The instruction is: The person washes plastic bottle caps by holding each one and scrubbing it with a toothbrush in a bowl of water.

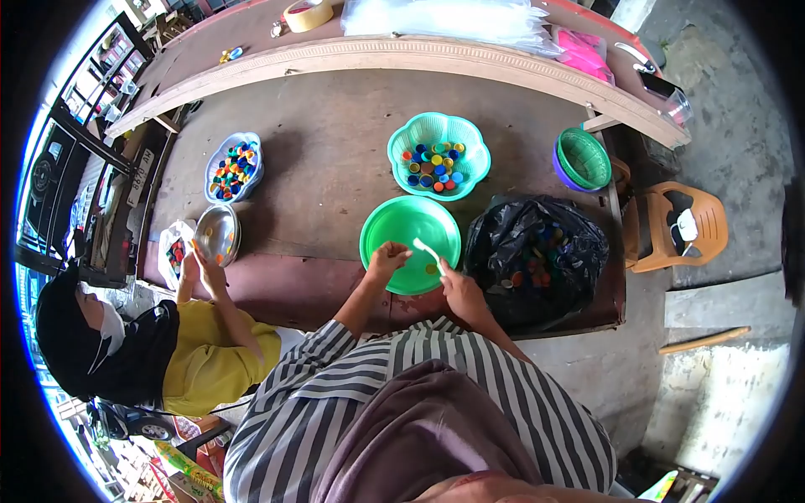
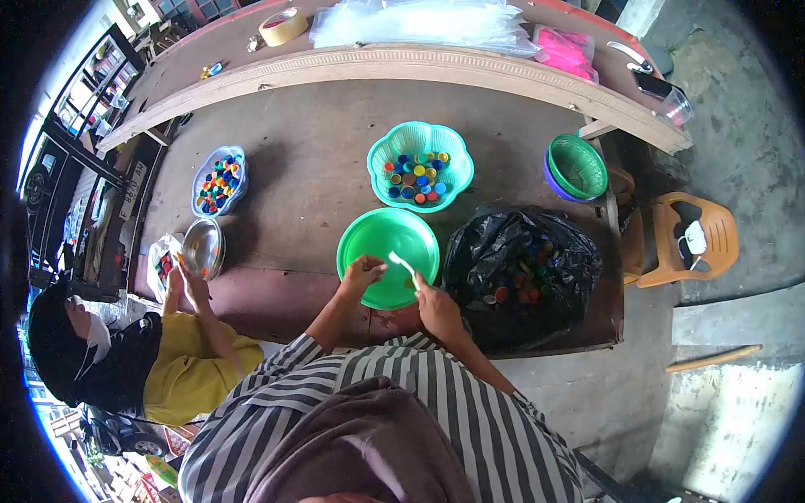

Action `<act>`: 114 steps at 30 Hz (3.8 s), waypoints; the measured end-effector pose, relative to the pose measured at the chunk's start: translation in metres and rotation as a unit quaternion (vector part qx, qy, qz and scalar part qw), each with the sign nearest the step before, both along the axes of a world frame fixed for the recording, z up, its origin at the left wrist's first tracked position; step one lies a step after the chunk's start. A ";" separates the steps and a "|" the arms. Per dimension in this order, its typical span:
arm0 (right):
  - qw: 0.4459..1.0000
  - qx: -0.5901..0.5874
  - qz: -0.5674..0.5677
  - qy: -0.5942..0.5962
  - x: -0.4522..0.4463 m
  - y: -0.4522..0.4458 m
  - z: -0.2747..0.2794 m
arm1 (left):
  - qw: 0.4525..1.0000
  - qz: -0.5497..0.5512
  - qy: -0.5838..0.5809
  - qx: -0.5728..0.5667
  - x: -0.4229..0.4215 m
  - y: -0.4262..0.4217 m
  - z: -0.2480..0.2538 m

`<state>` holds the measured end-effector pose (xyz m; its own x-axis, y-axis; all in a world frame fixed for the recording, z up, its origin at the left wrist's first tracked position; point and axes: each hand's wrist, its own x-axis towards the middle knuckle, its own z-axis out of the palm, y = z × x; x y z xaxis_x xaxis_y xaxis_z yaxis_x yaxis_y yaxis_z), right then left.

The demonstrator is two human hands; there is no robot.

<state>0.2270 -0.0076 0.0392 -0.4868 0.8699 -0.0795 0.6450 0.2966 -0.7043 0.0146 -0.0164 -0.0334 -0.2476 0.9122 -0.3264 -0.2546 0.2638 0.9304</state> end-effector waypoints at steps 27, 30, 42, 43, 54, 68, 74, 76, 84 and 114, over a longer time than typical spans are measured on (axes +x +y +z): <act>0.999 -0.010 0.051 -0.013 0.001 0.003 -0.006 | 0.983 -0.004 -0.182 0.019 0.005 0.002 0.002; 0.999 0.008 0.047 0.017 -0.004 -0.002 0.006 | 0.968 -0.017 -0.248 0.043 0.003 0.002 -0.003; 0.999 -0.007 0.023 -0.023 -0.006 -0.004 -0.005 | 0.953 -0.009 -0.296 0.067 0.001 -0.004 -0.007; 0.999 -0.004 0.023 -0.025 -0.003 -0.001 -0.005 | 0.959 -0.007 -0.279 0.055 0.001 -0.006 -0.009; 1.000 0.022 0.010 0.012 -0.007 -0.004 0.007 | 0.967 0.016 -0.253 0.032 -0.003 -0.009 -0.010; 0.999 0.045 0.004 0.002 -0.005 -0.004 -0.012 | 0.972 -0.006 -0.236 0.019 -0.001 -0.009 0.009; 0.999 0.018 0.008 -0.045 -0.005 -0.003 -0.017 | 0.975 0.022 -0.223 0.016 0.002 -0.009 0.011; 0.999 0.035 0.007 -0.015 -0.004 0.001 -0.001 | 0.989 0.010 -0.143 0.018 0.005 -0.008 0.013; 0.997 0.049 0.001 -0.053 0.000 -0.001 0.000 | 0.999 -0.008 0.012 0.032 0.005 -0.003 -0.005; 0.996 0.030 0.033 -0.076 -0.006 -0.004 -0.003 | 0.999 -0.018 0.012 0.040 0.003 -0.004 0.003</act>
